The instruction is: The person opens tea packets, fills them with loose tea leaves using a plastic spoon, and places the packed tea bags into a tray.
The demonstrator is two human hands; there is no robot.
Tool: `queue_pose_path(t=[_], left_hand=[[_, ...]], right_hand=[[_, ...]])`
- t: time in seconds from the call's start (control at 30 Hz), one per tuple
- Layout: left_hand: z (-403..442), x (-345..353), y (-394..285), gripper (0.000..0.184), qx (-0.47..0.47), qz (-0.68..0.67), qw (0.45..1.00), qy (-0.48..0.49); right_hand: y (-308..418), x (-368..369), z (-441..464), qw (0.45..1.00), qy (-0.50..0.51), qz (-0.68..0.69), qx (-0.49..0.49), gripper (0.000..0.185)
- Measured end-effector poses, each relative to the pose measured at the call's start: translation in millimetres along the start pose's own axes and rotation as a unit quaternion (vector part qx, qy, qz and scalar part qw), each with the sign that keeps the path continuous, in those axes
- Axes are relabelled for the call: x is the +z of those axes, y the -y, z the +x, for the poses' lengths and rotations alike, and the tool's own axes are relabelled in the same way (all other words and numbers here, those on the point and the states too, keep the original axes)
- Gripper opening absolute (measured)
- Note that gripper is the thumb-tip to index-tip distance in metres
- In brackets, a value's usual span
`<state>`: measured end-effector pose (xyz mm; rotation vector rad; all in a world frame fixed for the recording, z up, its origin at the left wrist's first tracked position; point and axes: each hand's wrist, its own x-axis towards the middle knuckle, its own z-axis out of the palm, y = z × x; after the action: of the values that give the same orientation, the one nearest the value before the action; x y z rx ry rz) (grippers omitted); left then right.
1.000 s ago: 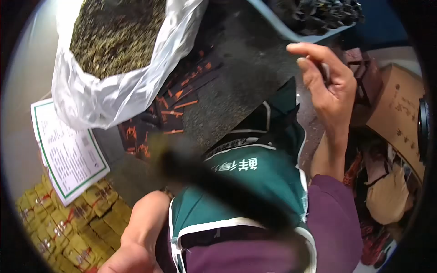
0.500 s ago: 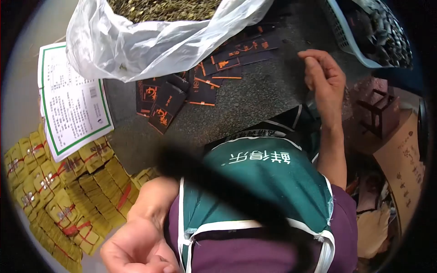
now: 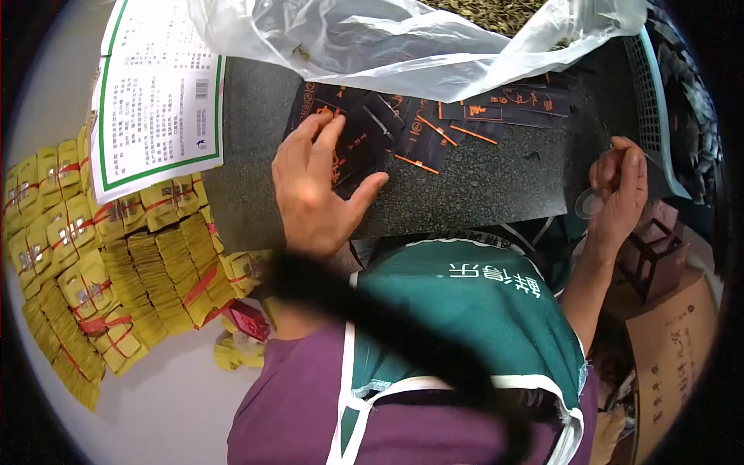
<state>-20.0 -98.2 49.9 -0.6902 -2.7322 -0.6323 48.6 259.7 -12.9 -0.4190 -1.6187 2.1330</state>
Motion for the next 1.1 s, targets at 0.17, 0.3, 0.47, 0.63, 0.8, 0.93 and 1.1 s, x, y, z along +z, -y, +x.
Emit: queue_pose_path(t=[0.17,0.3,0.47,0.63,0.8,0.93,1.1], left_hand=[[-11.3,12.6,15.8,0.071,-0.083,0.060,0.994,0.048],[-11.7,7.9,19.0,0.069,-0.067,0.054,0.995,0.041],[-16.3,-7.9,20.9,0.069,-0.021,-0.005,1.000,-0.012],[-9.0,-21.5,1.5,0.072,0.037,-0.076,0.996,-0.030],[-3.2,-13.1,-9.5,0.085,0.085,-0.284,0.953,-0.064],[2.7,-13.7,-17.1,0.082,0.103,-0.312,0.942,-0.072],[4.8,-14.4,-23.0,0.076,0.131,-0.279,0.945,-0.111]], right_hand=[[-3.0,0.8,-1.2,1.000,0.003,-0.018,-0.016,0.033],[-1.0,9.4,-0.5,1.000,-0.018,-0.005,-0.018,0.040],[3.8,24.5,-2.0,0.993,-0.068,-0.093,0.000,0.045],[14.2,37.5,-7.0,0.995,0.024,-0.062,0.074,0.044],[44.0,60.8,-15.9,0.988,0.141,0.046,0.051,0.040],[77.7,89.2,-20.4,0.988,0.131,0.077,-0.009,0.037],[95.0,105.7,-24.1,0.977,0.167,-0.002,-0.135,0.037]])
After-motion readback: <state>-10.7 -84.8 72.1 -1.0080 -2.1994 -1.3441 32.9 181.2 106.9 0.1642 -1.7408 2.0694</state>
